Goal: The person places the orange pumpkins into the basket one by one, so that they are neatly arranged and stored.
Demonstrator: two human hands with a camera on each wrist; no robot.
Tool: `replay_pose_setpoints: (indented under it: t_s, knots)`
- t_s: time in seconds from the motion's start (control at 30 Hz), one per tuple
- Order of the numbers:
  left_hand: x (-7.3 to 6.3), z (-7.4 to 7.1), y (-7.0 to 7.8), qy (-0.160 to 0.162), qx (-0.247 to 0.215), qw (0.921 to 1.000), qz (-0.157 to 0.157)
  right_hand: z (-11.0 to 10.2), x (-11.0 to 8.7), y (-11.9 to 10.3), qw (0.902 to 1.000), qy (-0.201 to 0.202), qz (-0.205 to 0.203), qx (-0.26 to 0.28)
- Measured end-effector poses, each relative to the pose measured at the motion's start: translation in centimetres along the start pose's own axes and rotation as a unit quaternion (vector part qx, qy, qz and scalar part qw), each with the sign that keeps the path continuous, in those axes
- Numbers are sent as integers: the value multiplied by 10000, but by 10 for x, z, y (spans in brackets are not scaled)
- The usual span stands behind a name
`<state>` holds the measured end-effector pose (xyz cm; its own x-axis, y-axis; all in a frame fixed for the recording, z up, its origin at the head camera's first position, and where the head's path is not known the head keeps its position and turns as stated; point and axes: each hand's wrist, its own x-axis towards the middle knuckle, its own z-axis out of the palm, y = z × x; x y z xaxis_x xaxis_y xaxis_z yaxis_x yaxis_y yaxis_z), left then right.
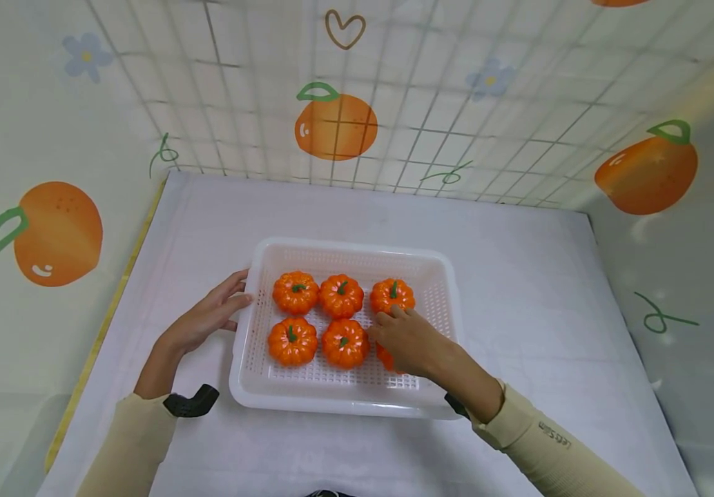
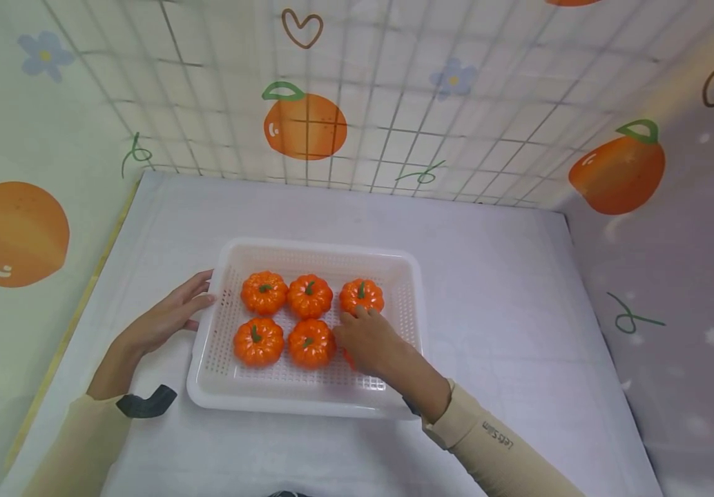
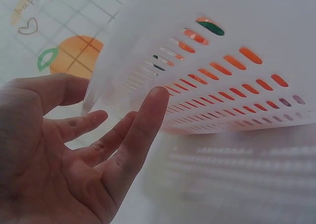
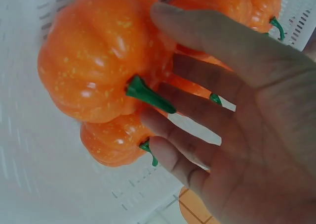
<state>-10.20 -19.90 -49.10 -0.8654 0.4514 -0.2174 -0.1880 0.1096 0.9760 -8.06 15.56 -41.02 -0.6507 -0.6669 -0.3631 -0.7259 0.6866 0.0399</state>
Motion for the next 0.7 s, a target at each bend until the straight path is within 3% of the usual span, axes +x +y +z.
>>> replay_pose_setpoints:
  t_s: [0.7]
  knots:
    - [0, 1, 1, -25, 30, 10000, 37, -9, -9, 10, 9991, 122, 77, 393]
